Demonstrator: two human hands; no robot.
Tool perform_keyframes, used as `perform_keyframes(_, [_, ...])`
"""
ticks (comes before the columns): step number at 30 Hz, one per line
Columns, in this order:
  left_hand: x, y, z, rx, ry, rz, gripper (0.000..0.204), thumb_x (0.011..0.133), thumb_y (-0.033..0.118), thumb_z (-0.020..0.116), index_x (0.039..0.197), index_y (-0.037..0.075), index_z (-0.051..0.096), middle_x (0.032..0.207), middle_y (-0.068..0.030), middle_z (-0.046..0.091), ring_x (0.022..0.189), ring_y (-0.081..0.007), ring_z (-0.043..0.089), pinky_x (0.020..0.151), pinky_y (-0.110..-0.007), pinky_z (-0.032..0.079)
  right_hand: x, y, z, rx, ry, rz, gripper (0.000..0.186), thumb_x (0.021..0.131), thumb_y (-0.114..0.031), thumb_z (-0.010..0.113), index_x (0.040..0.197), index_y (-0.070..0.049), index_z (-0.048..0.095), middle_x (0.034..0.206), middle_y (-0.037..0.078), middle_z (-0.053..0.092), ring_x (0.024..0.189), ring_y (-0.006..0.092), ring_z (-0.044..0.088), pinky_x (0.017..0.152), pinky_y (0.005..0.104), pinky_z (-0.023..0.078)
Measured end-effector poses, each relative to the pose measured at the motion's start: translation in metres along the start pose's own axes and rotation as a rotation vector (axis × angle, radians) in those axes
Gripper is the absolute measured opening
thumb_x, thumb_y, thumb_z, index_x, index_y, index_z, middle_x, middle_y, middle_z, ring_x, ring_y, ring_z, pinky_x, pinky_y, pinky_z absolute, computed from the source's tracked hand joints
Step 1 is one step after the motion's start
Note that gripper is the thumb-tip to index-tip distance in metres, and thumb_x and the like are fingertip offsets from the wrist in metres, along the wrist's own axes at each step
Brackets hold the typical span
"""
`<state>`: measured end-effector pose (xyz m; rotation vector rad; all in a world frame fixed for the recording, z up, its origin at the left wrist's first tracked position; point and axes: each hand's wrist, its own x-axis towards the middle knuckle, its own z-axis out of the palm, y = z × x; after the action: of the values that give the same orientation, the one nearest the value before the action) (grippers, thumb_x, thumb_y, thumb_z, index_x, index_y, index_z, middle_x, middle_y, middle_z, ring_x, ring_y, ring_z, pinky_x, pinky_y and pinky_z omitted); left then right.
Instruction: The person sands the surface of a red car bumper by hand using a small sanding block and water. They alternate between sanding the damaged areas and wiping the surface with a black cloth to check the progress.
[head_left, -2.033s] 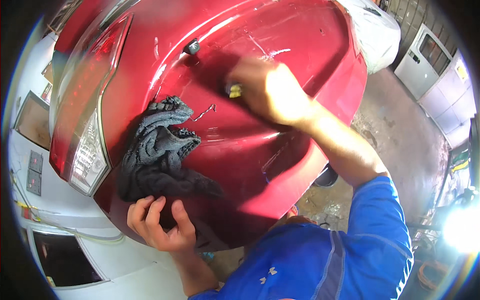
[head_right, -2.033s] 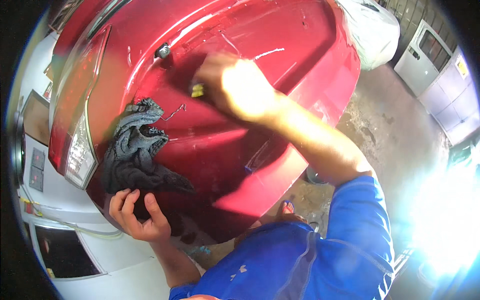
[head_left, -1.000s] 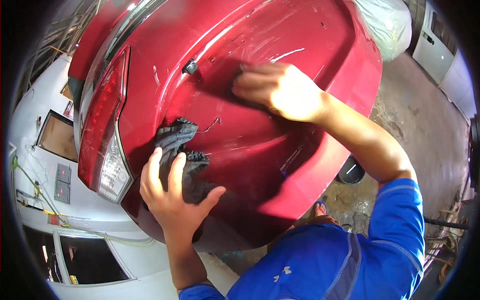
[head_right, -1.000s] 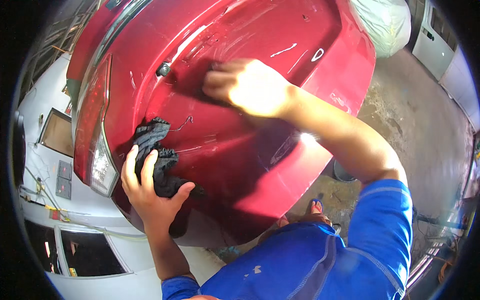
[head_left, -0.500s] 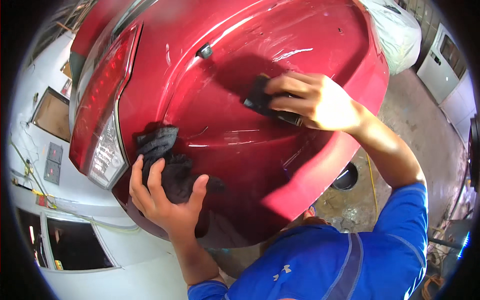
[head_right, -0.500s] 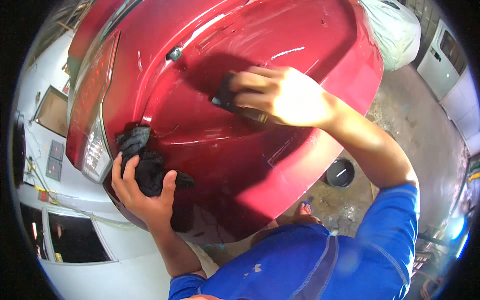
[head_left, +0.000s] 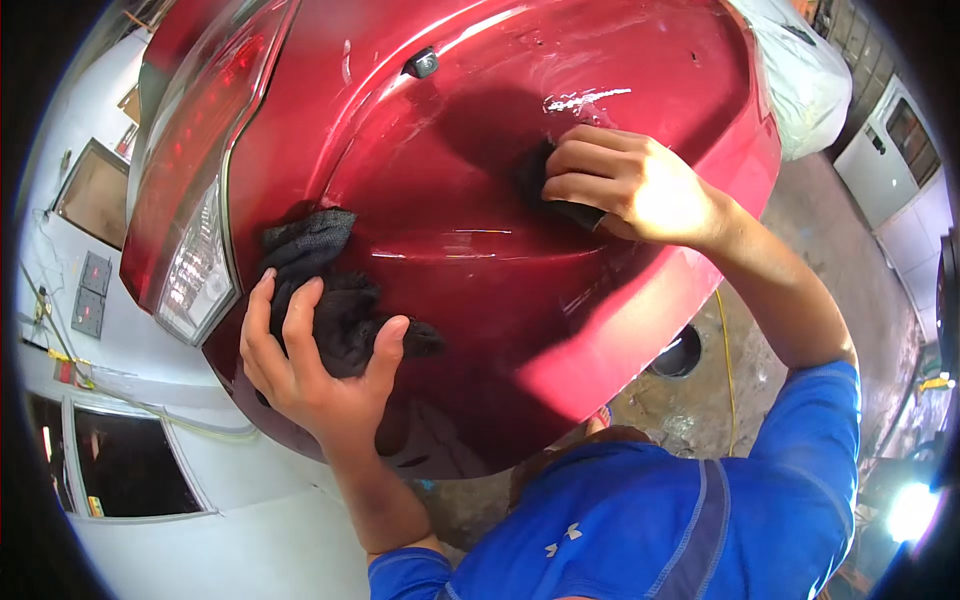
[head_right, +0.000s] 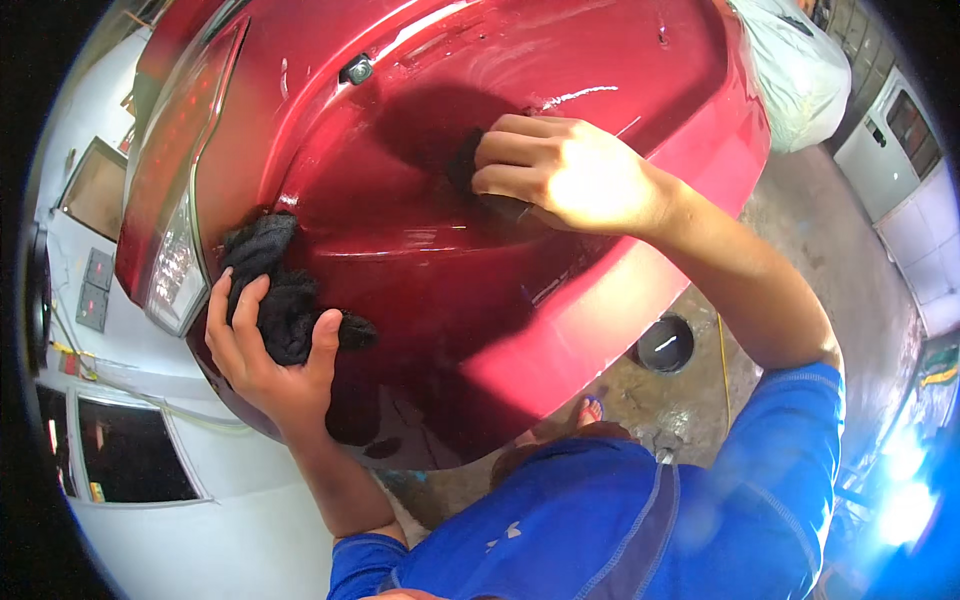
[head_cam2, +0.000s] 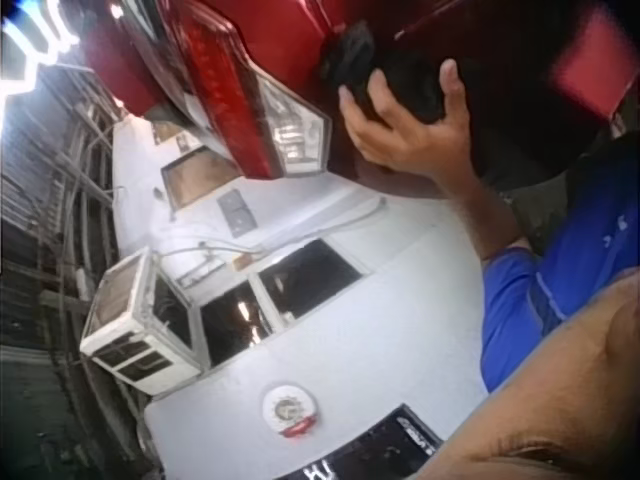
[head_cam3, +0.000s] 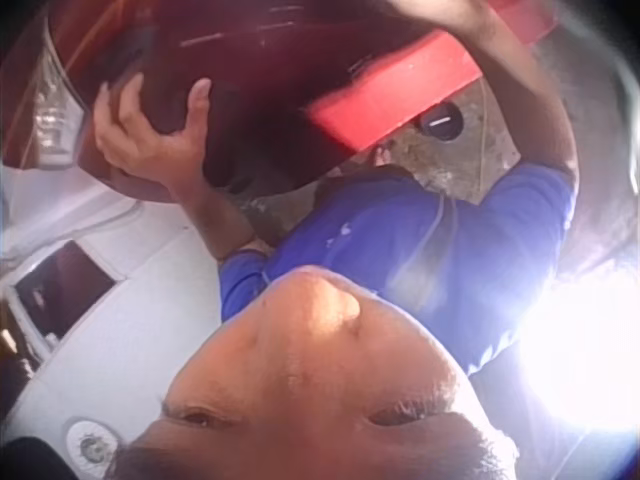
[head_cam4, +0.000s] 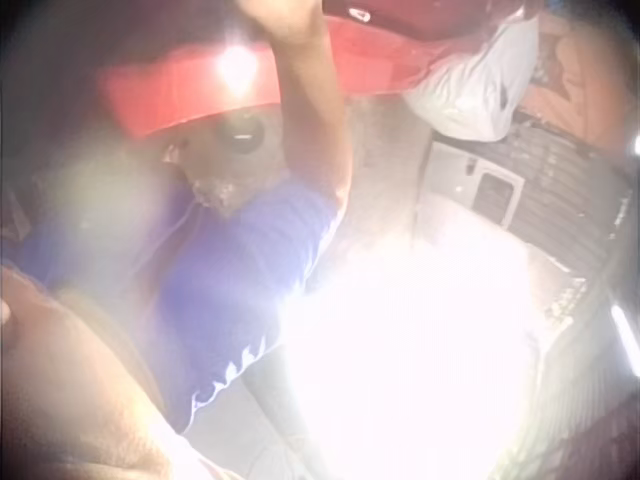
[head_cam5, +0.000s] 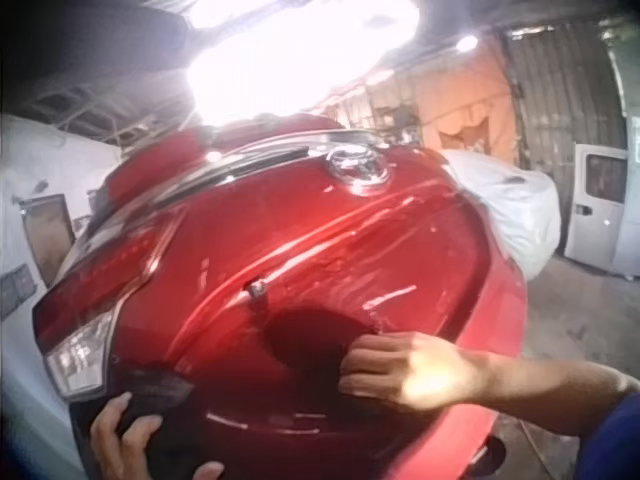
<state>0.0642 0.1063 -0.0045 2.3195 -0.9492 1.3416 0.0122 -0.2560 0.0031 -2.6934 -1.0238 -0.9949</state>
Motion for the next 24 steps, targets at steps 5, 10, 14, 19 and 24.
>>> perform_keyframes(5, [0.000, 0.002, 0.004, -0.012, -0.003, 0.019, 0.068, 0.085, 0.061, 0.083, 0.126, 0.009, 0.071, 0.144, -0.0183, 0.062, 0.127, -0.0401, 0.061, 0.106, -0.051, 0.047, 0.011, 0.000, 0.007, -0.145, 0.215, 0.083, 0.035, 0.077, -0.004, 0.071, 0.112, -0.006, 0.066, 0.126, 0.009, 0.070, 0.109, 0.0310, 0.071, 0.087, 0.0400, 0.061])
perform_keyframes(10, [-0.001, -0.001, 0.006, -0.003, 0.029, 0.028, 0.067, 0.085, 0.067, 0.079, 0.121, 0.011, 0.074, 0.141, -0.0172, 0.063, 0.122, -0.0385, 0.063, 0.102, -0.051, 0.048, 0.003, 0.003, 0.005, -0.237, 0.410, 0.165, 0.069, 0.072, 0.002, 0.068, 0.141, -0.004, 0.063, 0.138, 0.018, 0.070, 0.129, 0.0347, 0.068, 0.102, 0.0434, 0.059])
perform_keyframes(14, [-0.002, 0.001, 0.001, -0.008, 0.000, 0.027, 0.067, 0.086, 0.062, 0.082, 0.125, 0.010, 0.072, 0.143, -0.0183, 0.063, 0.126, -0.0402, 0.062, 0.103, -0.051, 0.048, -0.016, -0.008, -0.006, -0.113, -0.052, 0.106, 0.069, 0.077, 0.002, 0.065, 0.146, -0.004, 0.063, 0.150, 0.019, 0.063, 0.144, 0.0351, 0.057, 0.118, 0.0466, 0.050])
perform_keyframes(19, [0.000, 0.004, 0.003, -0.009, -0.003, 0.031, 0.065, 0.087, 0.062, 0.081, 0.125, 0.010, 0.072, 0.143, -0.0184, 0.063, 0.127, -0.0396, 0.061, 0.104, -0.051, 0.047, -0.016, 0.000, -0.008, -0.007, -0.141, 0.113, 0.065, 0.079, 0.003, 0.062, 0.144, -0.004, 0.064, 0.157, 0.016, 0.058, 0.148, 0.0353, 0.052, 0.124, 0.0467, 0.045])
perform_keyframes(24, [0.001, 0.005, 0.000, 0.047, -0.020, 0.055, 0.067, 0.087, 0.064, 0.080, 0.125, 0.009, 0.073, 0.144, -0.0187, 0.062, 0.128, -0.0406, 0.060, 0.106, -0.053, 0.046, -0.027, -0.017, -0.008, 0.041, -0.157, 0.164, 0.068, 0.075, 0.005, 0.062, 0.142, -0.003, 0.064, 0.162, 0.012, 0.053, 0.149, 0.0356, 0.051, 0.124, 0.0456, 0.046])
